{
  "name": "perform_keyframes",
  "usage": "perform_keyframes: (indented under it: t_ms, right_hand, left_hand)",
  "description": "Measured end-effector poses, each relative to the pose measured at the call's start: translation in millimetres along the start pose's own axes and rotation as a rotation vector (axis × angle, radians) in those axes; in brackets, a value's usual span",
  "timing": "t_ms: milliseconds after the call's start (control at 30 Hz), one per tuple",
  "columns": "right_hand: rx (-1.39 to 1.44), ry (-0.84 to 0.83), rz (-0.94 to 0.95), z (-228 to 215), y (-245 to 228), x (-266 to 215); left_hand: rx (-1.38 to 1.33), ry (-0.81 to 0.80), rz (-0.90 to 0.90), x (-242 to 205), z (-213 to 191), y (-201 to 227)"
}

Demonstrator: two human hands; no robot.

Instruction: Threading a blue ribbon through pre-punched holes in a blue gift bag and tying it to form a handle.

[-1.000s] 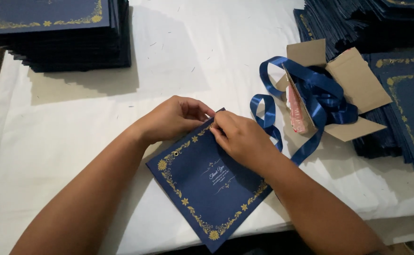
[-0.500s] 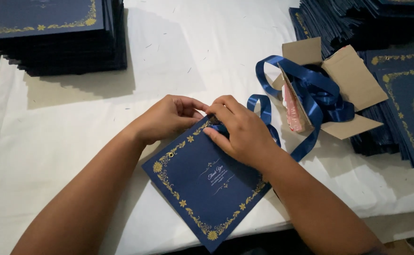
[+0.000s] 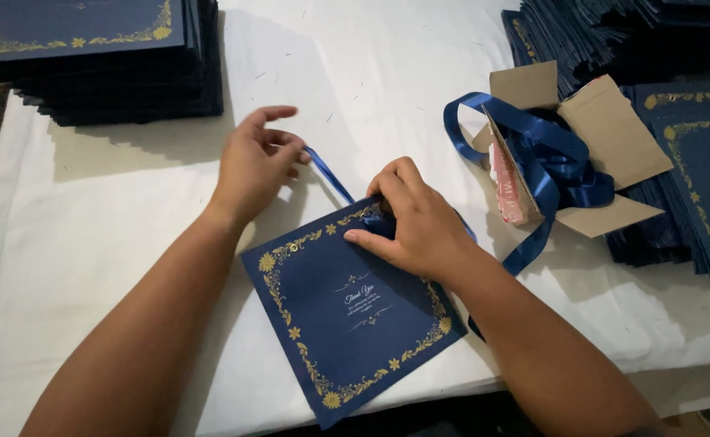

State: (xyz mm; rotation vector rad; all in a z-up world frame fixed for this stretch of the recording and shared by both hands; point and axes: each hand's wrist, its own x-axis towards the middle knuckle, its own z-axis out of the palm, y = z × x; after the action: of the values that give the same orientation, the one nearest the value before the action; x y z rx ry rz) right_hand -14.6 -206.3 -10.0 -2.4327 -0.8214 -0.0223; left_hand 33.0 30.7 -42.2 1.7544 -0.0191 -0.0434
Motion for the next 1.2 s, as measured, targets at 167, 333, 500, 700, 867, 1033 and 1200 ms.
perform_keyframes:
  t_ms: [167, 333, 500, 700, 867, 1033, 1200]
  right_hand:
    - [-0.017, -0.025, -0.022, -3, -5, -3]
    - [-0.111, -0.009, -0.141, -18, 6, -2]
    - [-0.41, -0.205, -0.054, -29, 25, -11]
    - [-0.568, -0.091, -0.04, -25, 47, -11]
    - [-0.652, 0.091, -0.084, -41, 30, -15]
    - [0.0, 0.117, -0.097, -59, 20, -25]
    - [0.08, -0.041, -0.028, -84, 2, -38]
  left_hand:
    - [0.12, 0.097, 0.023, -1, 0, 2]
    - [0.374, 0.169, 0.357, -8, 4, 7]
    - [0.494, -0.108, 0.445, -19, 4, 25]
    - [0.739, -0.39, 0.375, -26, 3, 30]
    - [0.795, -0.292, 0.421, -11, 5, 6]
    - [0.914, -0.146, 0.488, 2, 6, -13]
    - [0.823, -0.097, 0.594, 15, 11, -27]
